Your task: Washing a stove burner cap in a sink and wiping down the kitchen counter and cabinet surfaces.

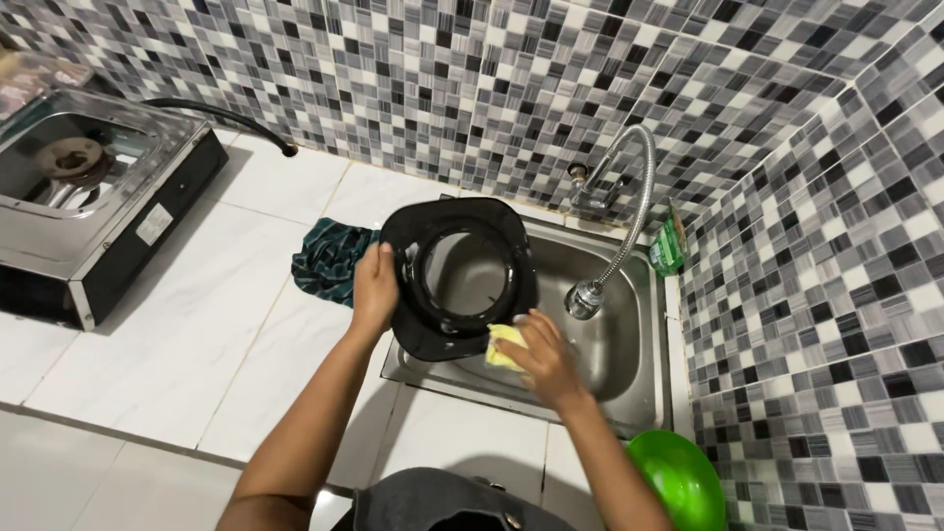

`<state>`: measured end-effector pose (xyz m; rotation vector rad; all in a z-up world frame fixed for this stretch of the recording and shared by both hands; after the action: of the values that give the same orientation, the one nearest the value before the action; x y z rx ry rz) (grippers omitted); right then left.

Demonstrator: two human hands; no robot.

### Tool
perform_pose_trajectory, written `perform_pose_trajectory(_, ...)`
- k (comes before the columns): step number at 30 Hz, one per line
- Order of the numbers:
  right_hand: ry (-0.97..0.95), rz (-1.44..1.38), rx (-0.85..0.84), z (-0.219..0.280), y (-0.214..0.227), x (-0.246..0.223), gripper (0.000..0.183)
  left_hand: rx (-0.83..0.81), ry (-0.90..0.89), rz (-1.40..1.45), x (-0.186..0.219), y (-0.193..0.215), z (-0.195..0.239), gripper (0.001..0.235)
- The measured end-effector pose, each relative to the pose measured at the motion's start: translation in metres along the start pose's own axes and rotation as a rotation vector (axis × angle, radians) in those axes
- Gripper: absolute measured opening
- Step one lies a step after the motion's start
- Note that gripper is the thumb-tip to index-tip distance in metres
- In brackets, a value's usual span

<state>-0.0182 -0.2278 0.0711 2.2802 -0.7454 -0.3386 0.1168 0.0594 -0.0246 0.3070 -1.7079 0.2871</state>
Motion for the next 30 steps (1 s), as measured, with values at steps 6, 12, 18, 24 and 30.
perform_pose_trajectory(6,-0.428,-0.314,0.047,-0.04,0.016,0.028,0.037,-0.123,-0.21,-0.277,0.086,-0.033,0.034,0.037)
perform_pose_trajectory(12,-0.308,-0.114,0.207,-0.097,0.022,-0.017,0.019,-0.309,-0.297,-0.173,0.113,-0.073,0.071,0.034)
perform_pose_trajectory(18,-0.37,-0.115,0.21,-0.101,0.006,0.003,0.008,-0.307,-0.285,-0.161,0.101,-0.062,0.075,0.04)
perform_pose_trajectory(24,-0.127,-0.194,0.066,-0.12,-0.003,-0.03,0.016,-0.24,-0.176,0.014,0.107,-0.042,0.068,0.041)
perform_pose_trajectory(30,-0.223,-0.064,0.122,-0.115,-0.024,-0.027,0.014,-0.22,-0.185,-0.023,0.106,-0.038,0.062,0.042)
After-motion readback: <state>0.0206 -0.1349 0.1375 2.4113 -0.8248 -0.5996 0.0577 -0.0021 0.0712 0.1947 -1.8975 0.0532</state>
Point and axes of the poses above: each hand's wrist, its own z-axis away from the middle knuckle, its own y-axis out of the back of the hand, x = y × z, the point moved 8 cm from there along -z, towards the middle knuckle, and after that the axes turned 3 degrees about z, right-handed, at the moved point
